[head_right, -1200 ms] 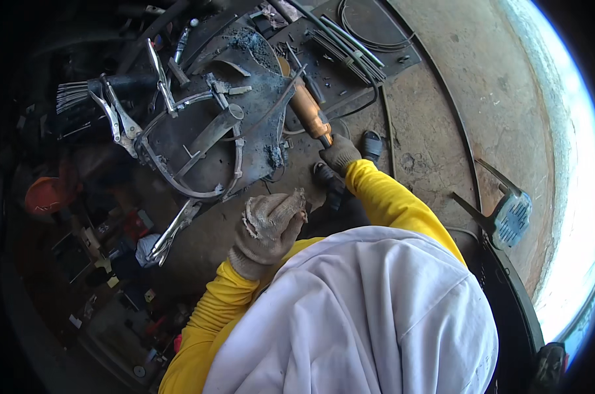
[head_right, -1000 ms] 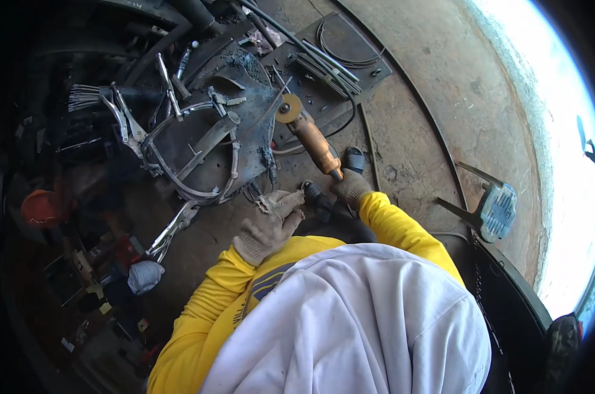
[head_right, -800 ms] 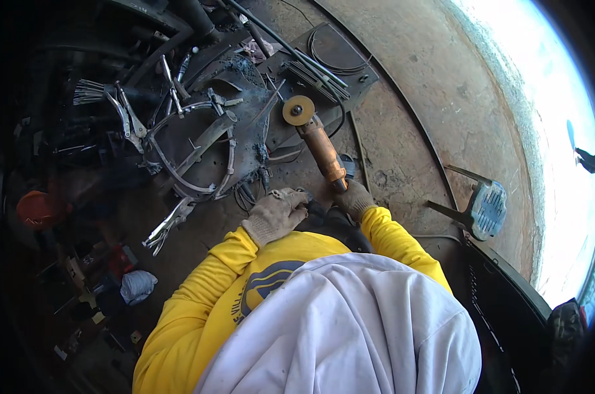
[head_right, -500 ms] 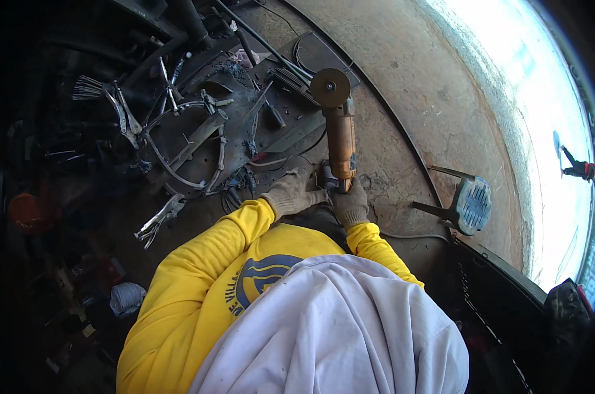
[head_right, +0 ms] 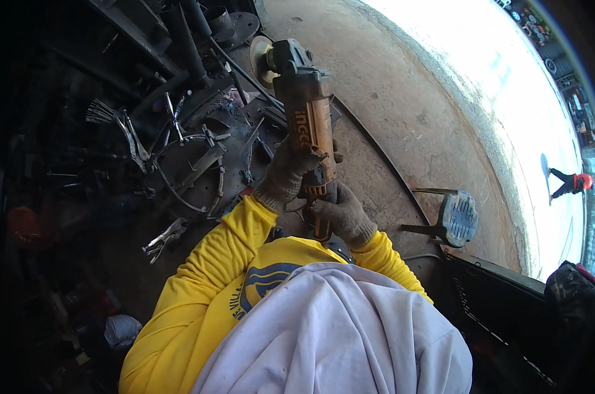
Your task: The person welds and grinds a metal frame assembly on a workspace, using a welding torch to join metal pieces and an angle grinder to smooth the joints.
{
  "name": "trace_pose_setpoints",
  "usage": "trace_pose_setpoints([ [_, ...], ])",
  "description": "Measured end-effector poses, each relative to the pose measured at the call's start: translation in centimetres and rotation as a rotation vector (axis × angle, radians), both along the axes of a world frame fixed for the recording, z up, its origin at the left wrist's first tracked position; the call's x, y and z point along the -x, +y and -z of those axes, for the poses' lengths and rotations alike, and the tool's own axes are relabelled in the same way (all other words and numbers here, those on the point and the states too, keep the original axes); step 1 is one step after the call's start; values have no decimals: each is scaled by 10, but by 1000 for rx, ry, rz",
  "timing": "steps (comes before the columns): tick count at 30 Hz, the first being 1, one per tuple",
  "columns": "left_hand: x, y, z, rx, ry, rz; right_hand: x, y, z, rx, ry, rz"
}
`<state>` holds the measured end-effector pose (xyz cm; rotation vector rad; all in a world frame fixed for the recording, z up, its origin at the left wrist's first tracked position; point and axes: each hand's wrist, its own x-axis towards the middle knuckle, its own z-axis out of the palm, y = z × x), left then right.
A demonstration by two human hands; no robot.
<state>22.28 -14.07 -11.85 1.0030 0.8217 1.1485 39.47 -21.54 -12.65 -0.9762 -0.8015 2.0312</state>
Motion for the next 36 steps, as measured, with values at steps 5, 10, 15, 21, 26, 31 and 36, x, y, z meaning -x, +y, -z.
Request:
trace_pose_setpoints([
  [5,13,4,6,-3,-49,64,12,4,-8,-34,7,-60],
  [10,10,-1,10,72,15,5,19,8,-23,-7,-255,-98],
  [15,2,-4,-1,20,-45,-67,12,14,-22,35,-222,-123],
  [21,0,-6,-3,-26,71,-134,-4,18,0,-23,-6,-200],
  [26,-6,-7,1,-139,220,-183,-16,37,21,-380,-125,126],
  [31,-12,-19,-22,-98,604,-33,10,86,-64,-534,-301,121],
  [36,-12,-18,-10,-203,768,-31,28,96,-35,-509,-477,279],
])
